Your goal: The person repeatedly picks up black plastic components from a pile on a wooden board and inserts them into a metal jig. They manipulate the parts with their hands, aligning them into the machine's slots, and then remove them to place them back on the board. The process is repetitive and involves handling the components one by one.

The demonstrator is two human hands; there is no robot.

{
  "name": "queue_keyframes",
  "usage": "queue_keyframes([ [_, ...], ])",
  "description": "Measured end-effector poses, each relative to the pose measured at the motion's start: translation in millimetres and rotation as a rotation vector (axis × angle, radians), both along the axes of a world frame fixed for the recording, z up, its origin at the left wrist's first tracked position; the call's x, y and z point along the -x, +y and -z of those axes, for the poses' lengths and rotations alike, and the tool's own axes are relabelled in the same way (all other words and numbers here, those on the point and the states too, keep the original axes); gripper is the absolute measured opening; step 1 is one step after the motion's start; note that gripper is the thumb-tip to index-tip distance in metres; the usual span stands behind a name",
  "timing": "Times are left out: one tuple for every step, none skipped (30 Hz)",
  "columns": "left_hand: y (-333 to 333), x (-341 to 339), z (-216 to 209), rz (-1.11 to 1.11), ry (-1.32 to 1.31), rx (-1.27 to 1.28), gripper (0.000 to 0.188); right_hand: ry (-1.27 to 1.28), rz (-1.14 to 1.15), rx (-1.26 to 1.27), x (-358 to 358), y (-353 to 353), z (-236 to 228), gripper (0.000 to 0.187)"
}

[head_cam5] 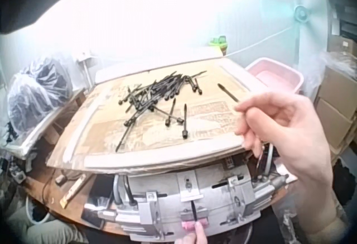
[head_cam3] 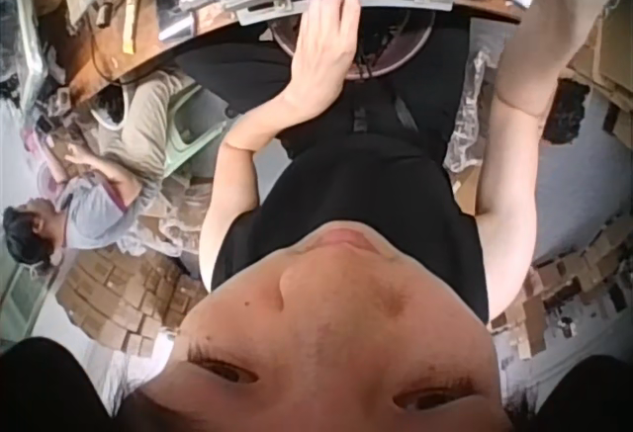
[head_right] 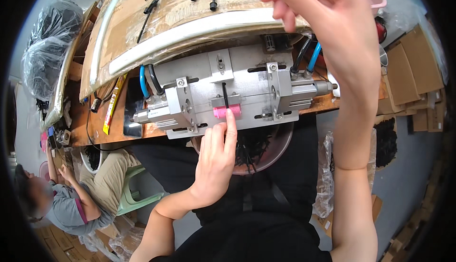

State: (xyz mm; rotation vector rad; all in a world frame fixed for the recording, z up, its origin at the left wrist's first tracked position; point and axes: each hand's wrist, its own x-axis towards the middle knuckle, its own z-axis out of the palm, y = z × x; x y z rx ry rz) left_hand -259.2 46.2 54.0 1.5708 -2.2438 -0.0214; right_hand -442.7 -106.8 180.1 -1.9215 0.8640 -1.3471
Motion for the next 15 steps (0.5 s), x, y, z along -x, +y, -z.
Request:
queue_keyframes([
  [-1.9, -0.3, -2.0, 0.006, 0.007, -0.013, 0.075, -0.005, 0.027, 0.016, 0.6, 10.8, 2.1, 0.022],
  [-3.1, -0.5, -3.1, 0.013, 0.015, -0.027, 0.075, -0.010, 0.055, 0.033, 1.2, 21.5, 4.3, 0.022],
  [-3.0, -0.7, -3.4, 0.017, 0.016, -0.027, 0.076, -0.013, 0.108, 0.020, 1.2, 31.5, 8.3, 0.021],
  [-2.6, -1.3, -3.1, 0.018, 0.015, -0.030, 0.076, -0.034, 0.123, 0.012, -1.2, 42.1, 15.0, 0.020],
  [-2.3, -2.1, -3.0, 0.018, 0.014, -0.032, 0.077, -0.054, 0.137, 0.004, -5.0, 53.6, 23.1, 0.020],
  [-2.5, -2.8, -3.3, 0.025, 0.032, -0.047, 0.078, -0.072, 0.156, -0.003, -7.7, 65.6, 32.6, 0.021],
  [-1.0, -5.7, -2.0, 0.016, 0.043, -0.065, 0.078, -0.005, 0.129, 0.044, -11.5, 75.6, 53.1, 0.028],
  [1.9, -9.4, -0.1, 0.001, 0.071, -0.093, 0.079, 0.060, 0.098, 0.087, -16.0, 85.6, 78.6, 0.035],
  [3.0, -10.3, -5.1, 0.009, 0.111, -0.112, 0.079, 0.155, 0.119, 0.087, -21.3, 101.5, 86.2, 0.042],
  [5.7, -10.9, -13.1, 0.010, 0.163, -0.139, 0.079, 0.245, 0.137, 0.084, -27.7, 113.7, 98.0, 0.049],
  [8.6, -12.2, -20.5, 0.019, 0.218, -0.161, 0.080, 0.270, 0.135, 0.116, -31.8, 121.9, 109.5, 0.054],
  [12.5, -14.8, -19.5, 0.004, 0.276, -0.168, 0.080, 0.297, 0.131, 0.149, -35.3, 127.2, 118.2, 0.060],
  [15.5, -18.8, -20.3, -0.008, 0.273, -0.155, 0.080, 0.333, 0.122, 0.144, -38.8, 130.1, 125.4, 0.061],
  [18.0, -21.6, -20.9, -0.019, 0.270, -0.142, 0.081, 0.369, 0.113, 0.138, -41.6, 131.7, 131.7, 0.063],
  [21.1, -23.8, -20.9, -0.034, 0.271, -0.153, 0.081, 0.361, 0.104, 0.114, -46.1, 131.0, 140.0, 0.064],
])
